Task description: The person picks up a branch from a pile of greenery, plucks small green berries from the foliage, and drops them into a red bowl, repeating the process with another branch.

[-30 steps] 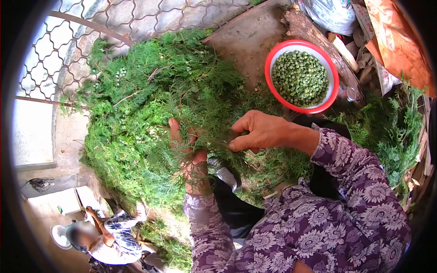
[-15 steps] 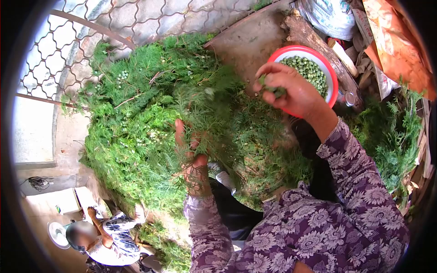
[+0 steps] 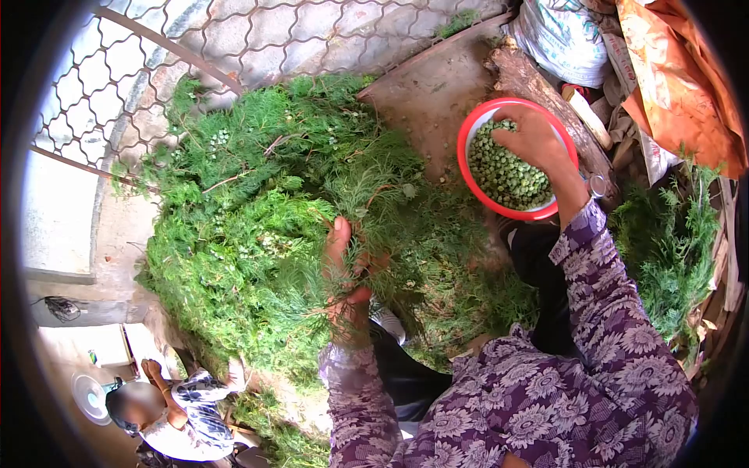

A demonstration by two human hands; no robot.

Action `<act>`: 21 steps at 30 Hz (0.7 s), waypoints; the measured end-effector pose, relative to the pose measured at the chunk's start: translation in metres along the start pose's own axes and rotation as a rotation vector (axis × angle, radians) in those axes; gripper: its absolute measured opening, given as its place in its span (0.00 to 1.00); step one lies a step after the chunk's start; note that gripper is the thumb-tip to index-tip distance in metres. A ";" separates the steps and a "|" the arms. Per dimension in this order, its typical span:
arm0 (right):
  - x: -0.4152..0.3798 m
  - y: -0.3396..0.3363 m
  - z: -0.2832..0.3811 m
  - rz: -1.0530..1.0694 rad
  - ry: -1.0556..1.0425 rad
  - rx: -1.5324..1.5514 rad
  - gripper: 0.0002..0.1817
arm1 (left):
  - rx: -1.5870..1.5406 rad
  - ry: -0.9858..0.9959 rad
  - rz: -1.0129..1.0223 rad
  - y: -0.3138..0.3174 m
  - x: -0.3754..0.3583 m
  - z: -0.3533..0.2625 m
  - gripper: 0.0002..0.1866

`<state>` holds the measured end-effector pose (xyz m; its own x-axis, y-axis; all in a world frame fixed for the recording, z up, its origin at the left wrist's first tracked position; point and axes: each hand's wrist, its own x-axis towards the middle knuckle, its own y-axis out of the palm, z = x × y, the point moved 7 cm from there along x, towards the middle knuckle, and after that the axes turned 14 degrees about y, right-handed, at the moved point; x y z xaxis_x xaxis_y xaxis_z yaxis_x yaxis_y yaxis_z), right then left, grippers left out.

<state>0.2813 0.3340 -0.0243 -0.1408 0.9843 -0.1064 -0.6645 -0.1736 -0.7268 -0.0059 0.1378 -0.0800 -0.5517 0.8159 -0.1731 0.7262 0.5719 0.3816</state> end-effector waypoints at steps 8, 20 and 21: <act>-0.062 0.067 0.083 0.518 -0.295 0.540 0.13 | 0.030 0.017 0.045 0.021 -0.018 -0.009 0.20; -0.060 0.069 0.078 0.790 -0.074 0.790 0.09 | 0.112 -0.060 0.195 0.040 -0.031 -0.015 0.20; -0.058 0.067 0.075 0.773 -0.040 0.819 0.08 | 0.113 -0.060 0.194 0.038 -0.031 -0.013 0.20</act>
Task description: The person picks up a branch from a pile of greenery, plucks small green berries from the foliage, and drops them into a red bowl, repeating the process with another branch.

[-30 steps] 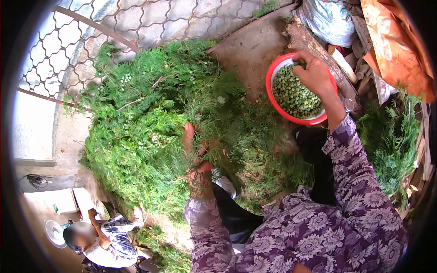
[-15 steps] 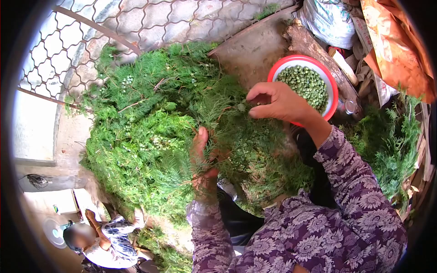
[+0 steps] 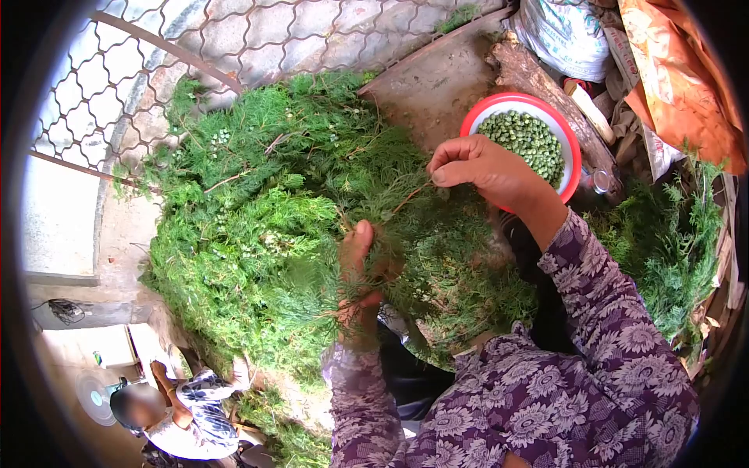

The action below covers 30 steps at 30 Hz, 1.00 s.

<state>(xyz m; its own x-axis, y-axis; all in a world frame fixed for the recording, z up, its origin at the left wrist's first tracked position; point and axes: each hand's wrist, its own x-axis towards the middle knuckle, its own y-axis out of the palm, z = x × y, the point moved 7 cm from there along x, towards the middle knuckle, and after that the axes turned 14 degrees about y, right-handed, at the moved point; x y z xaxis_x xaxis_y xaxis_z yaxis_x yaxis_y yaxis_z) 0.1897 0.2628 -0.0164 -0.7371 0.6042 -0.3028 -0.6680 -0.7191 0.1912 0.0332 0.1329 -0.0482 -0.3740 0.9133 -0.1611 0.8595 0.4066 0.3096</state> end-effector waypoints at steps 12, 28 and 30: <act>-0.014 0.004 -0.001 0.210 0.119 0.263 0.09 | -0.248 0.001 -0.203 -0.022 0.008 0.000 0.18; 0.021 0.025 -0.042 0.097 0.332 0.539 0.16 | -0.153 -0.057 -0.199 -0.001 -0.001 -0.003 0.19; 0.022 0.025 -0.041 0.137 0.348 0.564 0.16 | -0.193 -0.033 -0.174 -0.002 0.003 0.000 0.17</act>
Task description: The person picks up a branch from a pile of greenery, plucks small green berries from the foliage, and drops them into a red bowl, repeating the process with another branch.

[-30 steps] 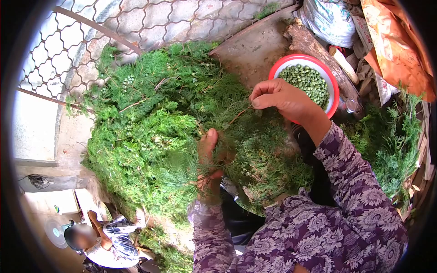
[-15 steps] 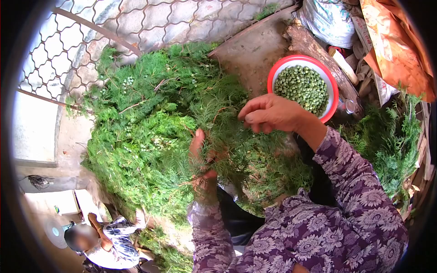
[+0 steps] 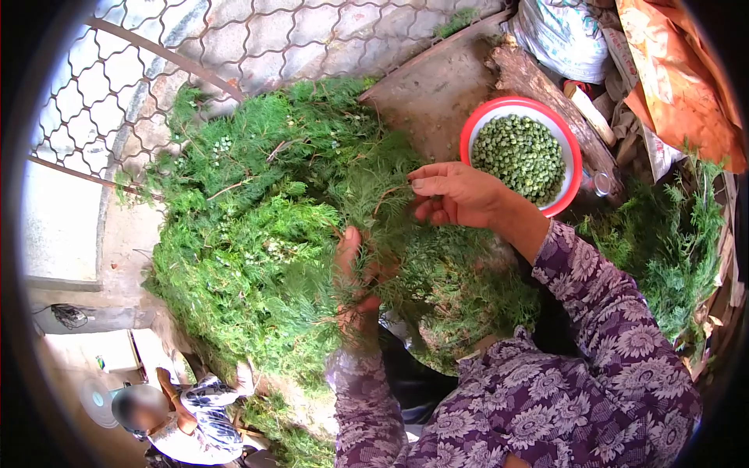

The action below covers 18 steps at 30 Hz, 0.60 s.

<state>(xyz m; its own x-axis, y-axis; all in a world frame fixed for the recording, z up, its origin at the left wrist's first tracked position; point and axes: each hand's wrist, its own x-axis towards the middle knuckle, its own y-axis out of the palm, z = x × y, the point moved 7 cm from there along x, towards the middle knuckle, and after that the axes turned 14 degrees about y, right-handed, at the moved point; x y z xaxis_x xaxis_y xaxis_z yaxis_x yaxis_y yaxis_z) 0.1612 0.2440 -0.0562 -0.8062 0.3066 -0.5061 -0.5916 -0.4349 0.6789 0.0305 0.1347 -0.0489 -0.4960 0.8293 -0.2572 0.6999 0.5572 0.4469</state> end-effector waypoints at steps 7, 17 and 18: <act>-0.002 -0.005 0.007 -0.038 -0.067 -0.040 0.13 | -0.019 0.051 0.128 0.015 -0.001 -0.004 0.10; -0.031 -0.002 0.048 -0.690 -0.818 -0.998 0.09 | 0.152 0.251 0.192 -0.021 0.008 0.023 0.14; -0.035 0.000 0.053 -0.689 -0.819 -0.998 0.09 | 0.302 0.360 0.269 -0.025 0.010 0.026 0.25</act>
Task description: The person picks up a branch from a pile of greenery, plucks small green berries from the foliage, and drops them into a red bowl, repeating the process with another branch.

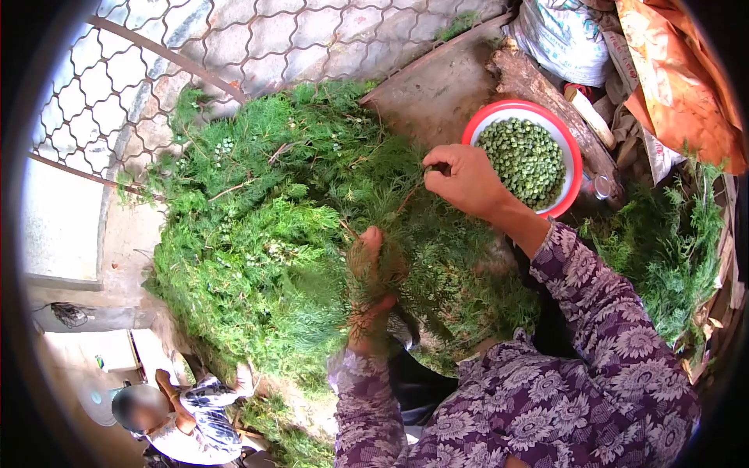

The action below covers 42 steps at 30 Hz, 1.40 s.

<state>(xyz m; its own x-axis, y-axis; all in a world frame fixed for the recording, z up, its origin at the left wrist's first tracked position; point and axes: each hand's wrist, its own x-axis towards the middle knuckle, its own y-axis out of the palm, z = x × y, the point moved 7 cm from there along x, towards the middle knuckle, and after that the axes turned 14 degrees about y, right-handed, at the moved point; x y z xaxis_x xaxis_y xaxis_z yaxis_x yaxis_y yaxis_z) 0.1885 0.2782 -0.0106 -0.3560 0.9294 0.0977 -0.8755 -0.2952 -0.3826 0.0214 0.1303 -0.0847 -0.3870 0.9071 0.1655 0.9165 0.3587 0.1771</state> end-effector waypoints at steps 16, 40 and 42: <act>0.010 -0.002 -0.020 0.549 0.583 1.071 0.07 | -0.140 -0.308 -0.249 0.000 0.003 0.005 0.19; -0.016 0.053 -0.010 0.534 0.303 0.049 0.21 | -0.178 -0.236 -0.129 0.034 0.013 0.006 0.09; -0.018 0.055 -0.009 0.537 0.330 0.105 0.19 | -0.172 -0.310 -0.173 0.033 0.009 0.003 0.10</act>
<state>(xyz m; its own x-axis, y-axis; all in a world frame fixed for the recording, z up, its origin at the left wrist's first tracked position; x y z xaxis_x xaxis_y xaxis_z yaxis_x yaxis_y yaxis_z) 0.1498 0.2469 -0.0416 -0.6497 0.6603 -0.3768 -0.6362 -0.7435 -0.2060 0.0487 0.1507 -0.0803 -0.4610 0.8694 -0.1776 0.8000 0.4938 0.3408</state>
